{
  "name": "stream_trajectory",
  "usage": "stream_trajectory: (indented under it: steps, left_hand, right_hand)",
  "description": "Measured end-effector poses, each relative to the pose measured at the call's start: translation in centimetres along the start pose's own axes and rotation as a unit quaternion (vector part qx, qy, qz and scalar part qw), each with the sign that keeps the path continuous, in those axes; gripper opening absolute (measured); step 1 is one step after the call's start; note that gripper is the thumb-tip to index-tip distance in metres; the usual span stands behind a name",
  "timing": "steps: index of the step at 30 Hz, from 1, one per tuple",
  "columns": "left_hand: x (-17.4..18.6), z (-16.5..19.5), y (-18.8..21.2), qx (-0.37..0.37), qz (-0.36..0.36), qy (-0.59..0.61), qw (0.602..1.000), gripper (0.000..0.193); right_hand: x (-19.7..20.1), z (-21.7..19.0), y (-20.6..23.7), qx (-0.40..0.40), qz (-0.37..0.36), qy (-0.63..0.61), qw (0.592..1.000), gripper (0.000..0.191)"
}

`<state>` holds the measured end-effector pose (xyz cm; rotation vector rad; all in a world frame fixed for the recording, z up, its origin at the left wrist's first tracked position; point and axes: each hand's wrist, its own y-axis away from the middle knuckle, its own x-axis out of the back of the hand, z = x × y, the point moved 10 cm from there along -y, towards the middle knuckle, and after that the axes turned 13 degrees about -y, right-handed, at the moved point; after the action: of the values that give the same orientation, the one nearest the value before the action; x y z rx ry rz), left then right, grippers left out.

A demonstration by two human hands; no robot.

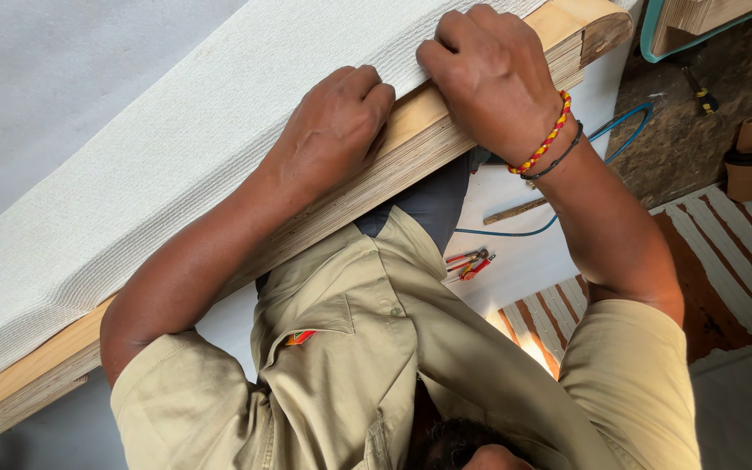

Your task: The person stretches white fabric webbing over a curved plywood furniture frame on the workbench, pressing and smoothing it with their hands, then uses a pneumatic stapler to fasten the fabric along the wooden edge, repositioning the frame and repeating the stapling along different sections.

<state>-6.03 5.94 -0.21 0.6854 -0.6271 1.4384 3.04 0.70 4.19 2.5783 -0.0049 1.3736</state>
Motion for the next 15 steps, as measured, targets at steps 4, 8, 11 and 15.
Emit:
stream_trajectory:
  steps: [4,8,11,15]
  left_hand:
    - [-1.0,0.5,-0.1,-0.019,-0.020,-0.052,0.998,0.014]
    - [-2.0,0.9,-0.2,-0.015,-0.040,-0.074,0.996,0.011]
    - [-2.3,1.0,-0.5,-0.030,-0.042,-0.079,0.996,0.011]
    - [-2.5,1.5,-0.7,-0.043,-0.081,-0.078,0.993,0.012]
  right_hand:
    - [-0.5,0.6,0.9,-0.006,-0.016,-0.004,1.000,0.012]
    - [-0.2,1.6,1.7,-0.050,0.028,-0.110,0.992,0.012]
    - [-0.5,2.1,2.1,-0.102,0.075,-0.116,0.985,0.014]
    - [-1.0,2.2,2.2,-0.111,0.088,-0.126,0.982,0.018]
